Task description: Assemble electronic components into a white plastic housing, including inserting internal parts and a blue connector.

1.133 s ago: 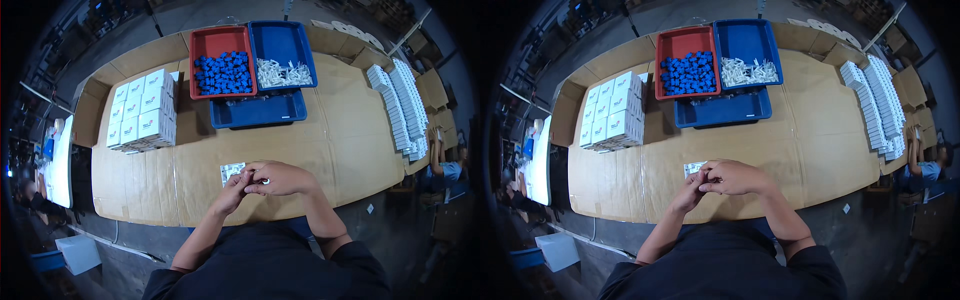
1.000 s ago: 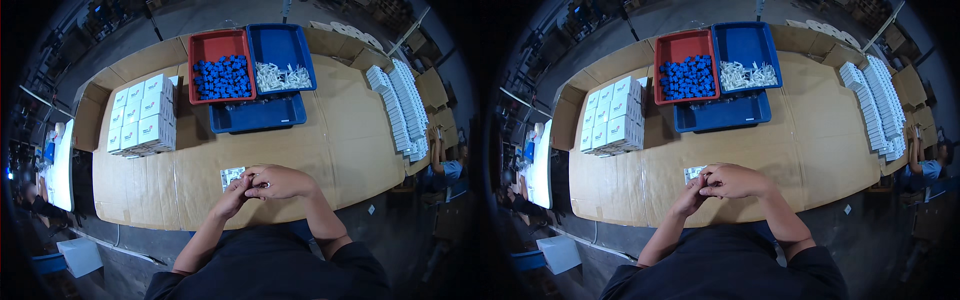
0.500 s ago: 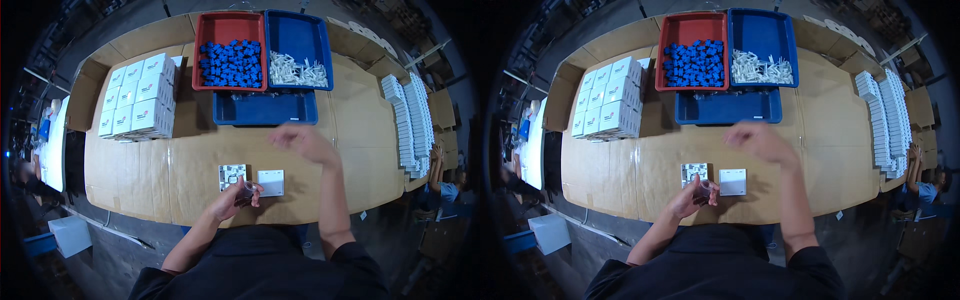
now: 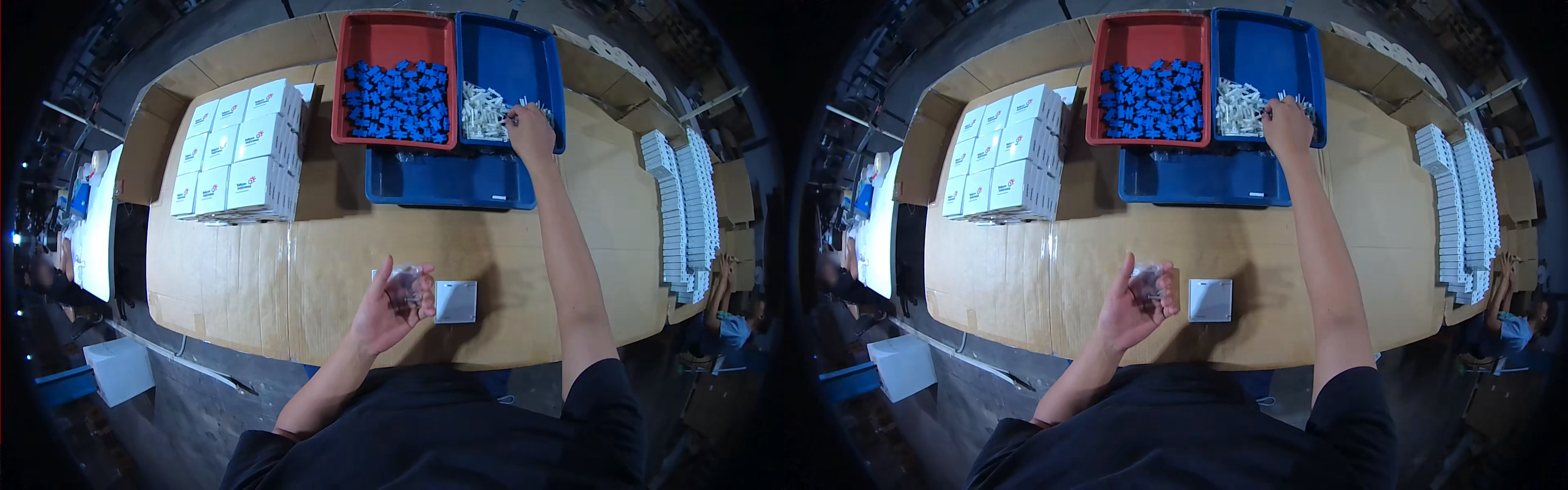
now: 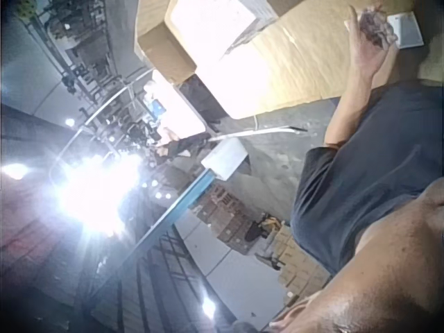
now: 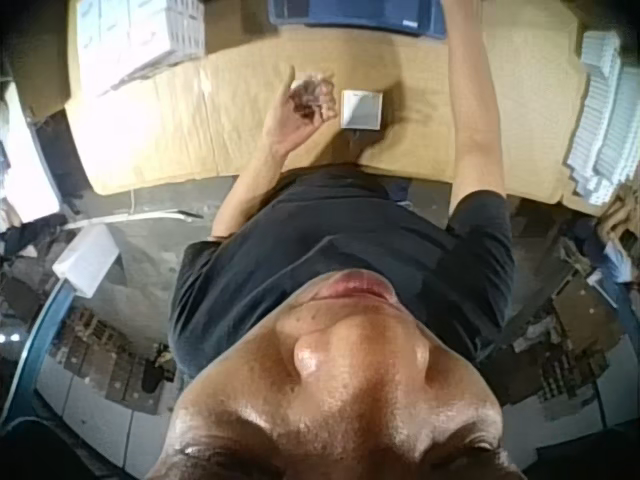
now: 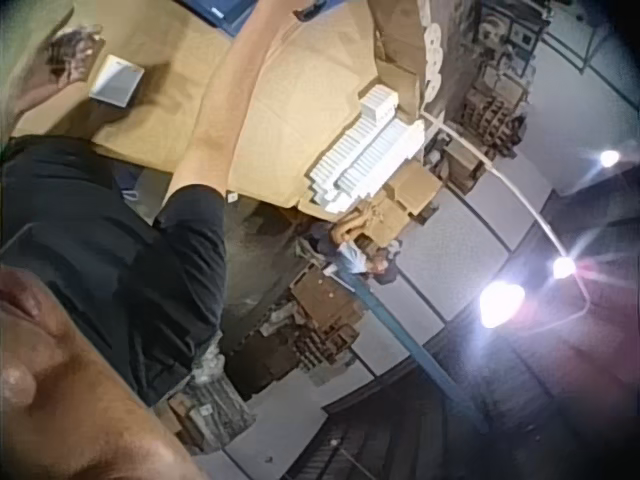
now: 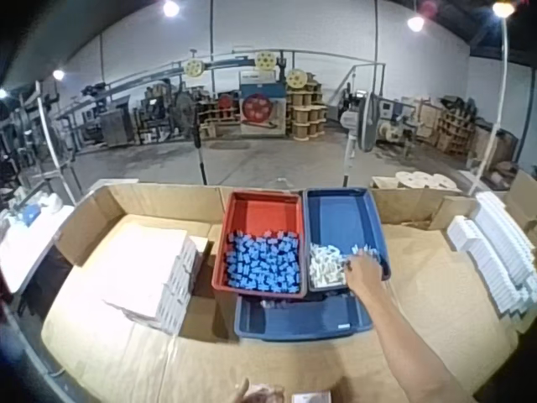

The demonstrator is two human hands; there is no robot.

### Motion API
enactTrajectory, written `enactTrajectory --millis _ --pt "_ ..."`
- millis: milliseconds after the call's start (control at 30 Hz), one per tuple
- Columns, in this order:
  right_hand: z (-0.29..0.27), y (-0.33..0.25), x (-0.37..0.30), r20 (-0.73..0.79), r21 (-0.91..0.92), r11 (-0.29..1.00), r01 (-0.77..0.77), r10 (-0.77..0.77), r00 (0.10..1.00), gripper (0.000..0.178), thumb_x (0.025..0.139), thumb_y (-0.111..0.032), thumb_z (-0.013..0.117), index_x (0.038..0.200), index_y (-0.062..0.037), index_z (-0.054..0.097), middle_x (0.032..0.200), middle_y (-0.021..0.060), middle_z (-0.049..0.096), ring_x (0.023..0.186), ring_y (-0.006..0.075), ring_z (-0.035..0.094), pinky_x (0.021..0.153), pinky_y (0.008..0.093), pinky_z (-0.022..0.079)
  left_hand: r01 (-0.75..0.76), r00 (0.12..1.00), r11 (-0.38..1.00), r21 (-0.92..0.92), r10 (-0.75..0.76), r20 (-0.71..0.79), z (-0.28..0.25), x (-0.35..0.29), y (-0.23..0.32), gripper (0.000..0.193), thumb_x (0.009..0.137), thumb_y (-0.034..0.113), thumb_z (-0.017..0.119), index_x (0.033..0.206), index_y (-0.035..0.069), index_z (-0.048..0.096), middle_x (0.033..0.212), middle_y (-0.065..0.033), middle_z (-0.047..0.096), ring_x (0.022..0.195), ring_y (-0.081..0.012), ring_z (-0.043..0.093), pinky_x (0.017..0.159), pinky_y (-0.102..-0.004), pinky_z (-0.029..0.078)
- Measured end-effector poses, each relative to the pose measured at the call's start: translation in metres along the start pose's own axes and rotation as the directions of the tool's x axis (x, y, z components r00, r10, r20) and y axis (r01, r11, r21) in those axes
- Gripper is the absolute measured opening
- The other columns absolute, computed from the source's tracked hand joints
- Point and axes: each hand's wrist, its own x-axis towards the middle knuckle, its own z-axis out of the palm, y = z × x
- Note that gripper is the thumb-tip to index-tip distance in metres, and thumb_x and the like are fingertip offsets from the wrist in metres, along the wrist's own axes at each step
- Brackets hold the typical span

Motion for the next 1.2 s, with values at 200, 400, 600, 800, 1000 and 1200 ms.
enactTrajectory --millis 200,400,600,800,1000,1200 --pt "-0.001 -0.005 0.003 -0.021 0.095 0.995 0.021 -0.019 1.000 0.011 0.091 -0.018 0.072 0.101 -0.0142 0.074 0.105 0.0061 0.066 0.103 0.0294 0.068 0.082 0.0450 0.058 -0.019 0.999 0.999 -0.034 0.017 -0.035 0.015 0.006 0.005 0.065 0.109 0.057 0.043 0.133 0.001 0.062 0.102 -0.0063 0.067 0.089 -0.0222 0.060 0.085 -0.0389 0.052" --pt "0.007 -0.001 0.008 -0.035 0.123 0.985 0.120 -0.116 0.993 0.011 0.092 -0.018 0.071 0.102 -0.0156 0.073 0.108 0.0067 0.066 0.108 0.0300 0.067 0.084 0.0442 0.058 -0.011 0.996 1.000 0.024 0.013 -0.090 0.013 0.001 0.004 0.065 0.109 0.059 0.044 0.134 0.002 0.063 0.101 -0.0037 0.064 0.087 -0.0207 0.057 0.084 -0.0377 0.050" --pt "-0.033 -0.009 -0.008 -0.122 0.449 0.894 -0.017 0.080 0.989 0.017 0.090 -0.018 0.078 0.102 -0.0066 0.074 0.100 0.0082 0.073 0.089 0.0224 0.069 0.078 0.0343 0.053 -0.045 0.997 0.997 0.068 0.050 -0.063 0.023 -0.002 0.007 0.070 0.107 0.063 0.042 0.141 0.003 0.057 0.105 -0.0021 0.064 0.090 -0.0193 0.058 0.084 -0.0380 0.051" --pt "-0.134 -0.093 -0.107 0.117 0.951 0.278 -0.136 0.084 0.990 0.014 0.095 -0.006 0.075 0.107 0.0008 0.071 0.092 0.0057 0.075 0.073 0.0063 0.059 0.065 0.0226 0.046 -0.082 0.992 0.953 0.290 0.106 -0.068 0.053 -0.004 0.012 0.074 0.108 0.064 0.040 0.143 0.002 0.056 0.110 -0.0016 0.068 0.091 -0.0161 0.063 0.082 -0.0335 0.054" --pt "-0.166 -0.146 -0.190 0.232 0.971 0.105 -0.217 -0.165 0.959 0.014 0.095 -0.002 0.075 0.108 0.0014 0.070 0.091 0.0032 0.072 0.080 0.0068 0.065 0.069 0.0221 0.051 -0.080 0.994 0.830 0.552 0.108 -0.018 0.060 -0.009 0.004 0.072 0.108 0.064 0.039 0.138 0.003 0.061 0.108 -0.0030 0.070 0.091 -0.0145 0.066 0.084 -0.0330 0.055" --pt "-0.179 -0.149 -0.207 0.314 0.923 0.335 -0.188 -0.377 0.871 0.014 0.092 -0.002 0.077 0.105 -0.0019 0.074 0.088 -0.0009 0.071 0.071 0.0019 0.060 0.064 0.0198 0.047 -0.070 0.982 0.775 0.628 0.165 -0.094 0.061 -0.030 -0.006 0.060 0.108 0.059 0.045 0.125 0.006 0.067 0.108 -0.0085 0.074 0.090 -0.0182 0.068 0.085 -0.0364 0.055"
